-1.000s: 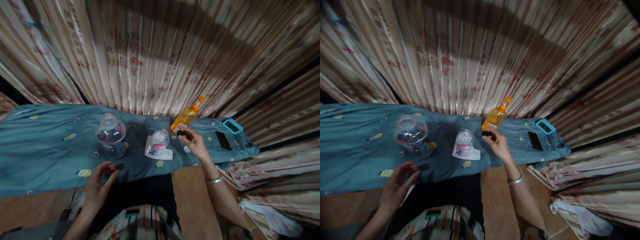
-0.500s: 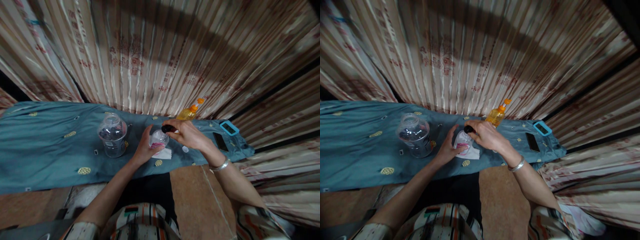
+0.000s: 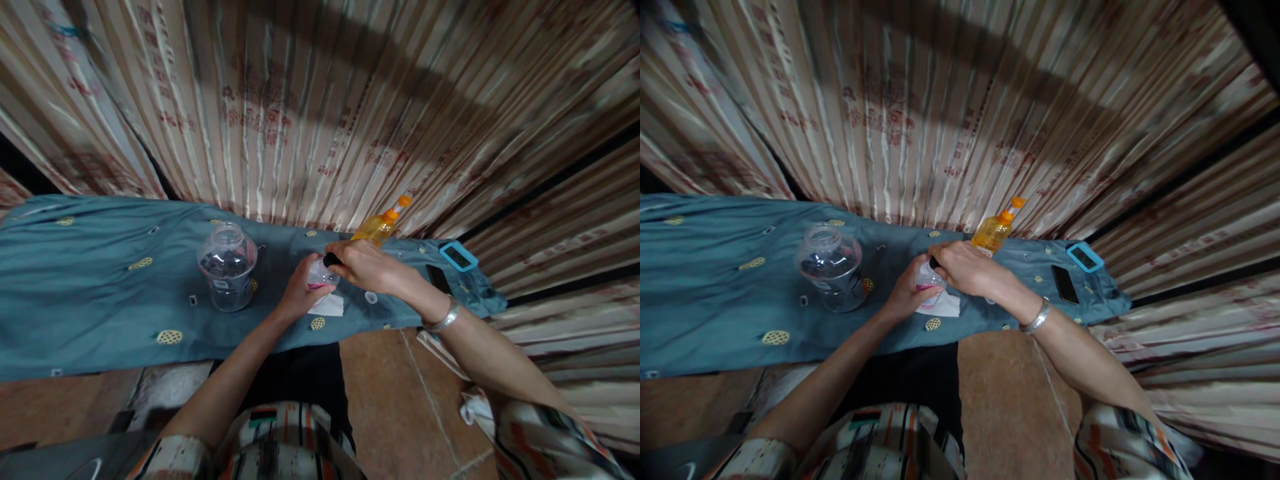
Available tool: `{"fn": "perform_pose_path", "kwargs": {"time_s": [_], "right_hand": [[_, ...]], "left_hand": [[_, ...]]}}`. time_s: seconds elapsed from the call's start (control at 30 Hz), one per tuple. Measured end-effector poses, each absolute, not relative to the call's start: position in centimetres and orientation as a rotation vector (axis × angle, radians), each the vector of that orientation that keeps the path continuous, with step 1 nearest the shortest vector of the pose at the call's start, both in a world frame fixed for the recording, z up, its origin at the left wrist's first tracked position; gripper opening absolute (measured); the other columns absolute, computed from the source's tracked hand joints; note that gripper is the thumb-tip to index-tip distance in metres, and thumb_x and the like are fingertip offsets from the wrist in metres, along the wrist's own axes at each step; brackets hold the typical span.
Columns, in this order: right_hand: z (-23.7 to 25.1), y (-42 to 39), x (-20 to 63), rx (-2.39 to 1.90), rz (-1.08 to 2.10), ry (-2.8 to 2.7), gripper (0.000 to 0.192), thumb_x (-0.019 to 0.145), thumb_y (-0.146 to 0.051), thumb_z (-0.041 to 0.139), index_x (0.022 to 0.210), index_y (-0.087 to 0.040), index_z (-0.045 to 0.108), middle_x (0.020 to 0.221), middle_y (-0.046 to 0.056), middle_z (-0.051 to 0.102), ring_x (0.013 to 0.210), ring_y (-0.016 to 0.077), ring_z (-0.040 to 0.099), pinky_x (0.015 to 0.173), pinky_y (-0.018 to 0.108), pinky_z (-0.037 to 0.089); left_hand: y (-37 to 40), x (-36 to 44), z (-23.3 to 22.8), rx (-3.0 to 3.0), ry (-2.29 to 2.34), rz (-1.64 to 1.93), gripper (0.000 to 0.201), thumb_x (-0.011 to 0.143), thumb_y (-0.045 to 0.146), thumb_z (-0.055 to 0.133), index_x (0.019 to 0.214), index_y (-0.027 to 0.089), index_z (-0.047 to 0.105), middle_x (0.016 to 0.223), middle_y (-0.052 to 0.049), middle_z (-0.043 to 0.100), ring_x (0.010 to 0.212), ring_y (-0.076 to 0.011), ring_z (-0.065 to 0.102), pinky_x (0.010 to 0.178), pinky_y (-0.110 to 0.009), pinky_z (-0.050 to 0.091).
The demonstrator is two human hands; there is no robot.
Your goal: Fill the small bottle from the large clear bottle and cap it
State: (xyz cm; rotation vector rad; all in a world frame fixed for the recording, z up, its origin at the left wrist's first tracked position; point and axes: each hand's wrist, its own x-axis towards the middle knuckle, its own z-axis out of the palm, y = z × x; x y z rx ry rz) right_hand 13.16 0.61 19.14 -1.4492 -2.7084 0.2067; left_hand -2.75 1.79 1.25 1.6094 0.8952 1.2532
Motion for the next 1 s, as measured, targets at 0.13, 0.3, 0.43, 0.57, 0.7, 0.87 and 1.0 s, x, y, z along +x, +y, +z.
{"fn": "perform_pose_path", "kwargs": {"time_s": [0.13, 0.3, 0.43, 0.57, 0.7, 0.87, 1.0], "right_hand": [[18.7, 1.0, 12.7, -1.576, 0.103, -2.666, 0.024, 0.106, -0.034, 0.072, 0.09, -0.017, 0.075, 0.068, 0.005, 0.065, 0.067, 0.023, 0.066, 0.064, 0.034, 0.029], [19.6, 0.9, 12.6, -1.566, 0.081, -2.695, 0.021, 0.097, -0.032, 0.085, 0.108, -0.015, 0.079, 0.091, 0.012, 0.079, 0.085, 0.0295, 0.077, 0.073, 0.035, 0.042], [20.5, 0.7, 12.3, -1.496, 0.149, -2.804, 0.035, 0.09, -0.01, 0.083, 0.123, -0.021, 0.08, 0.11, 0.008, 0.083, 0.099, 0.0266, 0.079, 0.077, 0.031, 0.047], [20.6, 1.1, 11.4, -1.617, 0.093, -2.82, 0.016, 0.103, -0.024, 0.075, 0.092, -0.015, 0.082, 0.072, 0.008, 0.073, 0.08, 0.0277, 0.077, 0.07, 0.034, 0.043], [21.7, 1.0, 10.6, -1.688, 0.074, -2.849, 0.019, 0.103, -0.03, 0.081, 0.103, -0.011, 0.083, 0.09, 0.016, 0.081, 0.094, 0.0323, 0.081, 0.077, 0.035, 0.048], [23.4, 0.1, 9.9, -1.655, 0.17, -3.001, 0.028, 0.1, -0.007, 0.076, 0.128, -0.011, 0.079, 0.12, 0.015, 0.085, 0.113, 0.0261, 0.08, 0.085, 0.029, 0.049], [22.8, 0.2, 9.3, -1.776, 0.075, -2.986, 0.023, 0.11, -0.02, 0.068, 0.115, -0.002, 0.082, 0.104, 0.023, 0.084, 0.106, 0.0305, 0.081, 0.078, 0.032, 0.047]], "left_hand": [[2.0, -2.6, 0.7, 1.62, 0.9, 1.26, 0.078, 0.075, 0.039, 0.095, 0.144, 0.024, 0.061, 0.15, -0.013, 0.073, 0.14, -0.0351, 0.07, 0.122, -0.052, 0.055], [1.9, -2.7, 0.6, 1.627, 0.88, 1.261, 0.079, 0.075, 0.04, 0.094, 0.144, 0.023, 0.06, 0.149, -0.014, 0.072, 0.14, -0.0363, 0.069, 0.123, -0.054, 0.054], [1.8, -2.8, 0.9, 1.632, 0.866, 1.243, 0.076, 0.078, 0.041, 0.092, 0.143, 0.022, 0.061, 0.144, -0.014, 0.073, 0.135, -0.036, 0.072, 0.12, -0.054, 0.056], [1.9, -2.8, 0.6, 1.656, 0.887, 1.27, 0.077, 0.076, 0.041, 0.094, 0.143, 0.024, 0.061, 0.145, -0.013, 0.073, 0.135, -0.0352, 0.071, 0.12, -0.052, 0.056], [1.9, -2.8, 0.4, 1.691, 0.908, 1.286, 0.075, 0.077, 0.037, 0.093, 0.143, 0.024, 0.06, 0.144, -0.012, 0.074, 0.134, -0.0339, 0.072, 0.118, -0.051, 0.057], [1.8, -2.8, 0.7, 1.733, 0.916, 1.254, 0.071, 0.08, 0.037, 0.091, 0.142, 0.023, 0.06, 0.139, -0.011, 0.075, 0.127, -0.0324, 0.075, 0.112, -0.048, 0.061], [1.9, -2.8, 0.4, 1.75, 0.935, 1.275, 0.073, 0.08, 0.036, 0.092, 0.143, 0.023, 0.059, 0.141, -0.012, 0.075, 0.129, -0.0322, 0.075, 0.114, -0.048, 0.06]]}}
